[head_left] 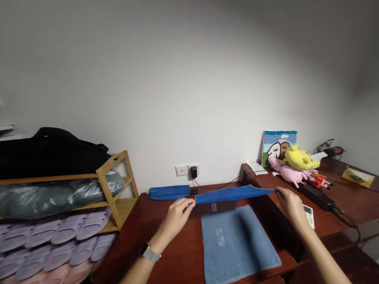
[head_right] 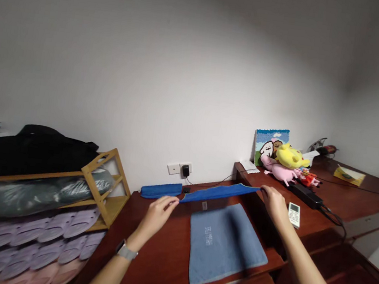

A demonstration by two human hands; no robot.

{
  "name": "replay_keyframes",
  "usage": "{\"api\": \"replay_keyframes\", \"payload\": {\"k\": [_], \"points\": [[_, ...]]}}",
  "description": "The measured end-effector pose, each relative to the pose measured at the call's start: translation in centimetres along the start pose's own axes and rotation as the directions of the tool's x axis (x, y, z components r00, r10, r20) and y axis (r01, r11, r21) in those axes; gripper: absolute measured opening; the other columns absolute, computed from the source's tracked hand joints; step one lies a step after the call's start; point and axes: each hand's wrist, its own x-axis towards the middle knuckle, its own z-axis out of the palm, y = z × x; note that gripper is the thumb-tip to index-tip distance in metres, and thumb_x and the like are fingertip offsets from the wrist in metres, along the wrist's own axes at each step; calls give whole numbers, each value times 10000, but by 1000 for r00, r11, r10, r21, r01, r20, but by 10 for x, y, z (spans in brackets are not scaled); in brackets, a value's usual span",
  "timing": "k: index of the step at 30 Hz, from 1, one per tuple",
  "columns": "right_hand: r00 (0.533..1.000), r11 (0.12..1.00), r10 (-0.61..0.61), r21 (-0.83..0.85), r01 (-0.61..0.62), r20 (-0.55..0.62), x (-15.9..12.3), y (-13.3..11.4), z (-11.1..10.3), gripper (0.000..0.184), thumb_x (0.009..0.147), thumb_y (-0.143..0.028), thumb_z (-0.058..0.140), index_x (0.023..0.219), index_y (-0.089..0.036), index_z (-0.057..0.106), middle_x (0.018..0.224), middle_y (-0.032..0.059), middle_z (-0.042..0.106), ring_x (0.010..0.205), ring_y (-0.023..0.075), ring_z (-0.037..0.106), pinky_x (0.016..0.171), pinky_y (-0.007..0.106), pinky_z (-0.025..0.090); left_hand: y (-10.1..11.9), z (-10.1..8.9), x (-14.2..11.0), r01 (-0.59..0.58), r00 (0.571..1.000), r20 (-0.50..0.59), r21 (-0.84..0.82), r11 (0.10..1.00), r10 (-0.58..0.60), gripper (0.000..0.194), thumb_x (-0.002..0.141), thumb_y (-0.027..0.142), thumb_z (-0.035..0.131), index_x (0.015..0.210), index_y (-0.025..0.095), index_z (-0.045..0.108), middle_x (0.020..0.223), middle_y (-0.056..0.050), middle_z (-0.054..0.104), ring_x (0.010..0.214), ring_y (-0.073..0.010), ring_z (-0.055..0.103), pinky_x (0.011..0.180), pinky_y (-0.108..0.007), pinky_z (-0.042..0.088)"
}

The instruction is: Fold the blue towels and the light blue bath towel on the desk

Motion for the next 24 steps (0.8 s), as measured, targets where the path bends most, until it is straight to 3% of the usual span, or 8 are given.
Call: {"api": "replay_keyframes", "payload": {"k": [3, 5, 8, 10, 12, 18, 21, 24], "points": [[994, 996, 52, -74, -45, 92, -72, 19, 26, 400, 992, -269, 351, 1211, -175, 673, 1115, 151, 740, 965, 257, 715, 813, 345, 537, 2, 44, -64, 18, 999, 42, -21, 1000, -17, 273, 1050, 338, 458, 1035, 240, 712, 1016, -64, 746, 978, -225, 699, 912, -381, 572], [977, 987, 126, -125, -105, 173, -127, 32, 47, 401, 953, -202, 368, 1213, -191, 673, 1165, 145, 727, 990, 247, 717, 815, 329, 536, 3, 79, -117, 60, 990, 128, -12, 998, -58, 289, 1060, 292, 419, 1029, 248, 703, 1019, -56, 733, 976, -211, 692, 901, -360, 573], [899, 957, 281, -166, -237, 336, -194, 48, 77, 344, 903, -189, 449, 1126, -223, 709, 1067, 112, 750, 915, 231, 734, 755, 290, 521, 3, 124, -189, 65, 959, 271, 53, 996, -77, 333, 1046, 200, 386, 933, 261, 694, 920, -27, 718, 856, -191, 688, 798, -327, 580], [842, 938, 345, -150, -311, 415, -219, 55, 88, 314, 903, -212, 465, 1083, -242, 720, 1044, 95, 756, 910, 228, 737, 749, 280, 511, 1, 143, -218, 52, 959, 272, 108, 993, -79, 330, 1030, 170, 386, 937, 266, 688, 913, -25, 715, 847, -199, 691, 781, -335, 585], [812, 926, 371, -114, -360, 451, -228, 60, 93, 320, 922, -241, 444, 1087, -255, 717, 1048, 85, 756, 938, 229, 734, 767, 282, 505, 0, 150, -230, 47, 967, 242, 133, 990, -78, 316, 1027, 168, 384, 992, 268, 682, 955, -34, 720, 878, -207, 701, 796, -345, 591], [811, 916, 382, -64, -396, 443, -232, 70, 103, 385, 969, -278, 348, 1145, -242, 689, 1121, 99, 719, 1001, 227, 706, 824, 298, 491, -2, 151, -229, -32, 990, 143, 170, 985, 7, 325, 1037, 186, 356, 1014, 268, 670, 957, -46, 729, 870, -210, 718, 793, -346, 600], [823, 930, 365, -123, -347, 435, -244, 72, 112, 397, 970, -252, 322, 1057, -228, 708, 1086, 107, 706, 1001, 225, 687, 832, 294, 486, -8, 160, -238, -119, 988, 122, 193, 974, 96, 328, 1026, 179, 353, 966, 270, 663, 885, -40, 730, 784, -207, 718, 724, -333, 596], [861, 924, 355, -279, -263, 365, -250, 66, 115, 405, 932, -192, 347, 1081, -202, 724, 1105, 148, 703, 1011, 274, 667, 830, 349, 499, -14, 166, -247, -108, 987, 137, 194, 975, 83, 285, 1012, 194, 385, 986, 277, 657, 908, -55, 735, 805, -224, 722, 738, -355, 595]]}}
